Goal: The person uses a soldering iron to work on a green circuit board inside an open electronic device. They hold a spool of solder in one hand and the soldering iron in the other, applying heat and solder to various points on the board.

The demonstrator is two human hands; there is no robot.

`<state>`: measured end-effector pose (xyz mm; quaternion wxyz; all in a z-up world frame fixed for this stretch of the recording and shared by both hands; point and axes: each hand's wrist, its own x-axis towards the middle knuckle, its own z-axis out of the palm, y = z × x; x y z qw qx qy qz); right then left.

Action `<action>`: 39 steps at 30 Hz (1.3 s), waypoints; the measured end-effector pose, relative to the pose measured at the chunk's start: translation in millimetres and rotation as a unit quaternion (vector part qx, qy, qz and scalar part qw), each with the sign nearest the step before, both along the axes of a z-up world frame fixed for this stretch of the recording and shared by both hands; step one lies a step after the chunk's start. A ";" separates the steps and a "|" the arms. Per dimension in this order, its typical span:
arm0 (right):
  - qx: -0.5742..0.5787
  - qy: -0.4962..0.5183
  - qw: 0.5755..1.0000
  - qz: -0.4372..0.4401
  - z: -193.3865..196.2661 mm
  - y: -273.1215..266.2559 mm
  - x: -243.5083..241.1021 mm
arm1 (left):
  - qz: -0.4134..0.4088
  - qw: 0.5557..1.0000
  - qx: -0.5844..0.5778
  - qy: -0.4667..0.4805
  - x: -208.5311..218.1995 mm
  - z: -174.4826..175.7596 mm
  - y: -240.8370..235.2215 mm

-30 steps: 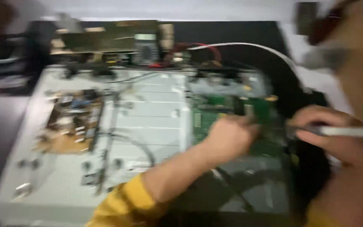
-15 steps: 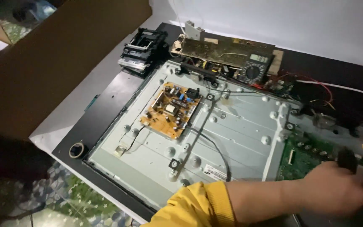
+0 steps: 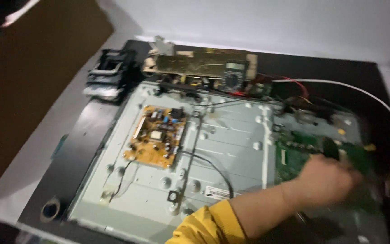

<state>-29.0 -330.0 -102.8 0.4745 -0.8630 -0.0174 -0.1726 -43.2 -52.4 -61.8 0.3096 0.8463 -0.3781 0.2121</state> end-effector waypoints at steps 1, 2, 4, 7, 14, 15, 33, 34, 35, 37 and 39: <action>0.007 0.005 0.999 -0.031 6.0 3.9 -9.4 | -0.009 1.000 0.003 -0.001 0.3 2.3 2.3; 0.016 0.007 0.998 -0.064 14.9 7.2 -20.0 | -0.020 1.000 0.007 -0.005 3.2 6.1 4.7; 0.008 -0.001 0.997 -0.083 25.1 13.7 -21.8 | -0.031 0.999 0.018 -0.004 4.9 8.6 4.6; 0.022 -0.012 0.995 -0.093 32.3 28.3 -30.3 | -0.040 0.999 0.030 -0.011 3.4 13.4 5.6; 0.155 -0.036 0.972 -0.176 51.9 65.6 -24.9 | -0.021 0.998 0.017 -0.064 7.9 19.0 -11.1; 0.150 -0.045 0.969 -0.190 60.5 69.9 -28.7 | -0.036 0.997 0.011 -0.071 8.7 22.1 -11.3; 0.208 -0.175 0.920 -0.282 45.9 85.1 -37.2 | -0.165 0.962 -0.004 0.218 49.8 52.1 39.9; 0.204 -0.181 0.918 -0.287 46.1 83.6 -36.8 | -0.159 0.963 0.017 0.216 53.6 48.2 38.9; 0.201 -0.188 0.916 -0.291 46.4 81.5 -36.5 | -0.152 0.964 0.038 0.214 57.4 44.5 37.3; 0.211 -0.198 0.914 -0.283 34.6 71.8 -28.6 | -0.149 0.968 0.035 0.197 57.5 39.9 35.1; 0.222 -0.207 0.911 -0.279 27.7 66.0 -26.9 | -0.150 0.971 0.033 0.181 56.4 33.6 31.6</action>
